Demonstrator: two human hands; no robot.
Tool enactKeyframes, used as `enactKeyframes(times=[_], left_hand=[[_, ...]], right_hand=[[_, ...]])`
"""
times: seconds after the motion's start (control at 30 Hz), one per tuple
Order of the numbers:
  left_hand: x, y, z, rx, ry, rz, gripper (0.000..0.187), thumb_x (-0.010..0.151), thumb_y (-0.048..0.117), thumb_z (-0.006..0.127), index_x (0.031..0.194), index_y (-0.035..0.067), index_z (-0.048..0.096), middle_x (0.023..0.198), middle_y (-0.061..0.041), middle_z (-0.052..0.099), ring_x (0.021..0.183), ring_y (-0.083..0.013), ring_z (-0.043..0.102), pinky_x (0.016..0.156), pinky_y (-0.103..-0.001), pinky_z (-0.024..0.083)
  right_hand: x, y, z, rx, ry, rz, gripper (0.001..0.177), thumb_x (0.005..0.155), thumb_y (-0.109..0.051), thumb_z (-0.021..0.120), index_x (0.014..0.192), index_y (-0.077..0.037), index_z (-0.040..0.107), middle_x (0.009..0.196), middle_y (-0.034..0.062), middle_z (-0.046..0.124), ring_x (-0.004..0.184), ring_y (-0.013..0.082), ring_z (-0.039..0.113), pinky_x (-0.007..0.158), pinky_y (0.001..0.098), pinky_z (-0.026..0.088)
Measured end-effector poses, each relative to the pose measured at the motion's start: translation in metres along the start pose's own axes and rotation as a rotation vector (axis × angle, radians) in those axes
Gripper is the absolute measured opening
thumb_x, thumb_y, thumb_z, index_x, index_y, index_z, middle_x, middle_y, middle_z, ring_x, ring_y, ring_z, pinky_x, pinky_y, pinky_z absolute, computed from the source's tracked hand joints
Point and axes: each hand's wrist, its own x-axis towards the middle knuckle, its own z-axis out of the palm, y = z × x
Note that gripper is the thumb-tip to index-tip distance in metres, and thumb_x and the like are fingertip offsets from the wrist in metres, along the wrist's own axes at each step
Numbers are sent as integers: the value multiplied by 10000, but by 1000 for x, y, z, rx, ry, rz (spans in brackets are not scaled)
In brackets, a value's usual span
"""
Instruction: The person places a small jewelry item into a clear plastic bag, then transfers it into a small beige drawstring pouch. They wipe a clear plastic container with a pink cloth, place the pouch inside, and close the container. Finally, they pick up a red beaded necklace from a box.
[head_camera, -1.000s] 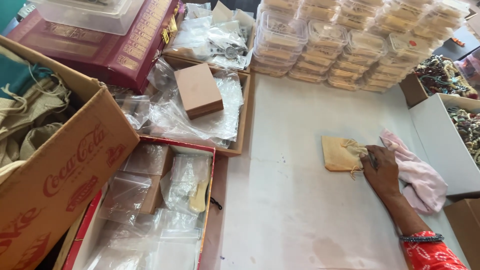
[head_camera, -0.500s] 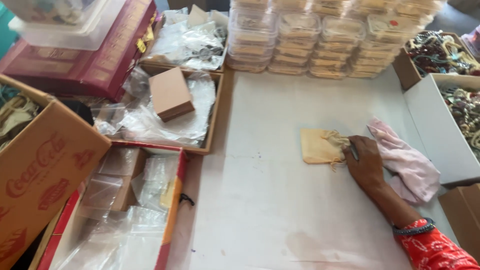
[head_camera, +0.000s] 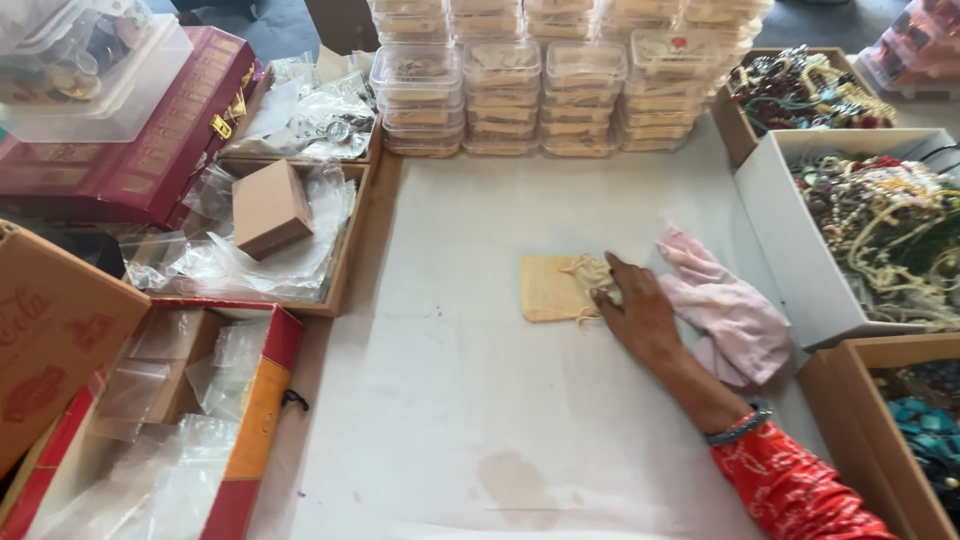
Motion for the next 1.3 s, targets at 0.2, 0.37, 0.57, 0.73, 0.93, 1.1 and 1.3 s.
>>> enactKeyframes(times=[0.2, 0.37, 0.57, 0.73, 0.93, 1.1, 1.3], left_hand=[[62, 113, 10, -17, 2, 39, 1007, 769, 767, 674, 1464, 61, 497, 955, -103, 694, 754, -243, 673, 657, -434, 482], [169, 239, 61, -47, -13, 99, 1066, 743, 809, 677, 1479, 63, 486, 935, -104, 696, 726, -242, 674, 632, -439, 478], [235, 338, 159, -87, -304, 91, 1136, 721, 871, 656, 1555, 156, 365, 1075, -105, 678, 899, -268, 673, 750, -470, 472], [238, 337, 173, -288, -482, 170, 1343, 595, 751, 836, 1600, 179, 153, 1513, -112, 431, 1342, -321, 445, 1096, -652, 277], [199, 274, 214, -639, -358, 149, 1371, 582, 563, 951, 1594, 114, 143, 1550, -206, 365, 1406, -389, 342, 1164, -514, 280], [198, 275, 214, -709, -442, 40, 1366, 597, 437, 960, 1637, 145, 124, 1464, -136, 515, 1363, -334, 450, 1197, -433, 335], [194, 275, 230, -839, -346, 20, 1414, 556, 380, 987, 1621, 139, 89, 1415, -101, 585, 1314, -330, 511, 1152, -422, 373]], right_hand=[[0, 11, 1, 178, 36, 54, 454, 893, -105, 688, 1341, -75, 624, 1099, 156, 676, 924, 299, 688, 823, 405, 557], [11, 32, -14, 175, 165, 67, 320, 947, -88, 651, 1264, -80, 691, 1109, 122, 698, 954, 277, 703, 826, 381, 564], [10, 55, -71, -272, 80, 9, 470, 928, -368, 678, 1350, -165, 654, 1407, 119, 571, 1286, 338, 521, 1018, 554, 453], [-12, 60, -90, -440, -270, 350, 701, 865, -593, 629, 1486, -287, 516, 1559, 83, 391, 1420, 412, 290, 974, 716, 322], [-43, 66, -81, -473, -157, 333, 403, 979, -384, 613, 1355, -245, 649, 1327, 112, 615, 1169, 376, 598, 945, 504, 529], [-29, 2, -94, -296, 52, 134, 287, 960, -213, 673, 1241, -173, 719, 1151, 125, 691, 1013, 336, 680, 841, 455, 557], [-2, -85, -48, -123, 29, -273, 340, 843, -148, 735, 1182, -141, 733, 1119, 120, 688, 1023, 326, 660, 799, 431, 566]])
